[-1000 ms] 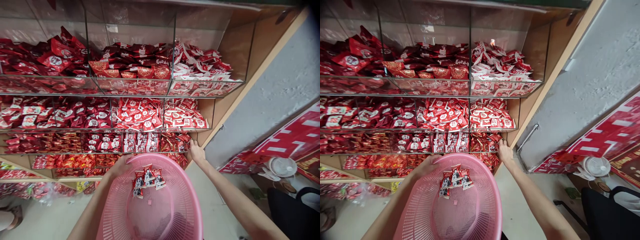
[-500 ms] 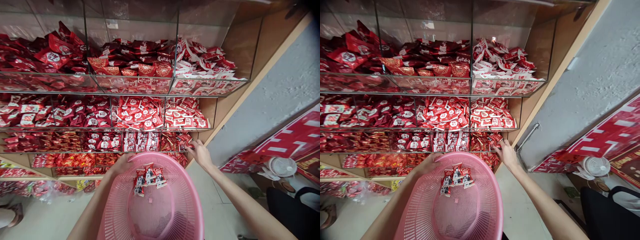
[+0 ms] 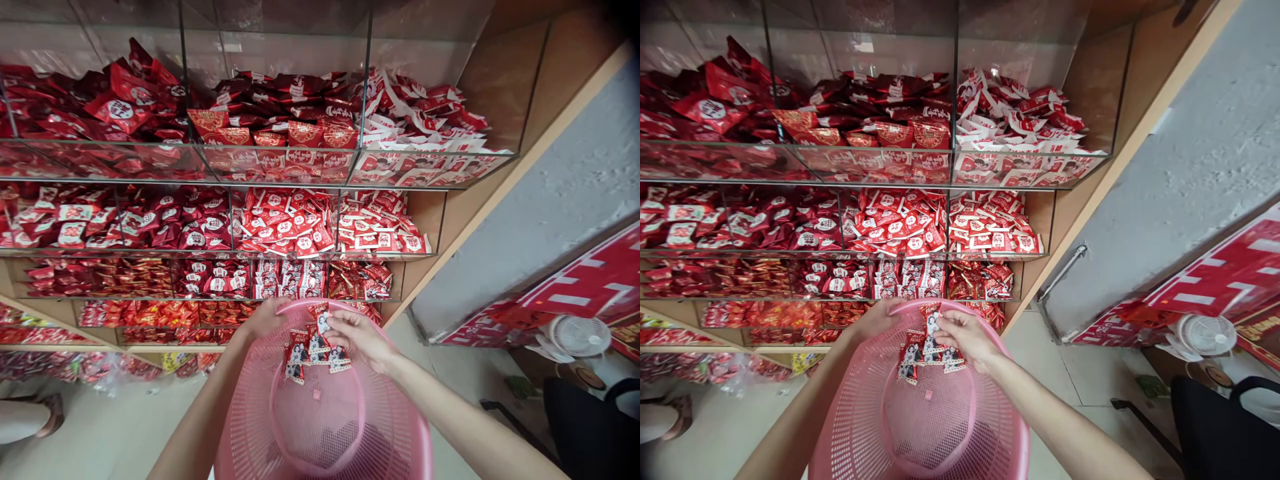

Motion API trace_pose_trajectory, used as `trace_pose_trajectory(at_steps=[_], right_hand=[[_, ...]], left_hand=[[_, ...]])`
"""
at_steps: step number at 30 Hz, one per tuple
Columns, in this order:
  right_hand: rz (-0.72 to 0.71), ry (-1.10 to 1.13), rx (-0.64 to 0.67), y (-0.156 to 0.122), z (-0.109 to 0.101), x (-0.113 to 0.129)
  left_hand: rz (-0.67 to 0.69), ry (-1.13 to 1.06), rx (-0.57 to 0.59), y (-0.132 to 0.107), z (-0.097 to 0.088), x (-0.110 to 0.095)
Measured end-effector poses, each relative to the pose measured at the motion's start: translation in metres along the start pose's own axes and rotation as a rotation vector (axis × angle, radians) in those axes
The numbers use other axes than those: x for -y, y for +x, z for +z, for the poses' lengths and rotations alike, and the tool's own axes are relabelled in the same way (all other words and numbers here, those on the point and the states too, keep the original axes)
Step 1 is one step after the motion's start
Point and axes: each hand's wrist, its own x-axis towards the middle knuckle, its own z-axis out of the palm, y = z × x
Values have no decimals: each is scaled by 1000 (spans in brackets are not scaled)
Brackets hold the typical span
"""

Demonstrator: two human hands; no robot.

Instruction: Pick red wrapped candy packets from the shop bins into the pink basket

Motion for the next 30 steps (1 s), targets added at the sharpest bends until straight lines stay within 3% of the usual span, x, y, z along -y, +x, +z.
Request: trace_pose_trajectory(at_steps=[6, 13, 24, 27, 30], right_hand=[[19, -166, -47, 20, 17, -43], [-174, -504, -121, 34, 17, -71], [-411, -1550, -181, 15, 23, -55], [-487, -1565, -253, 13, 16, -30], [-530, -1488, -421, 20, -15, 7]], left_hand=[[19, -9, -5, 1, 5, -6], [22, -25, -3, -1, 5, 1], [-26, 46, -6, 0, 2, -1], [-32, 52, -8, -1, 0, -5], [-54, 22, -6, -4, -2, -9]])
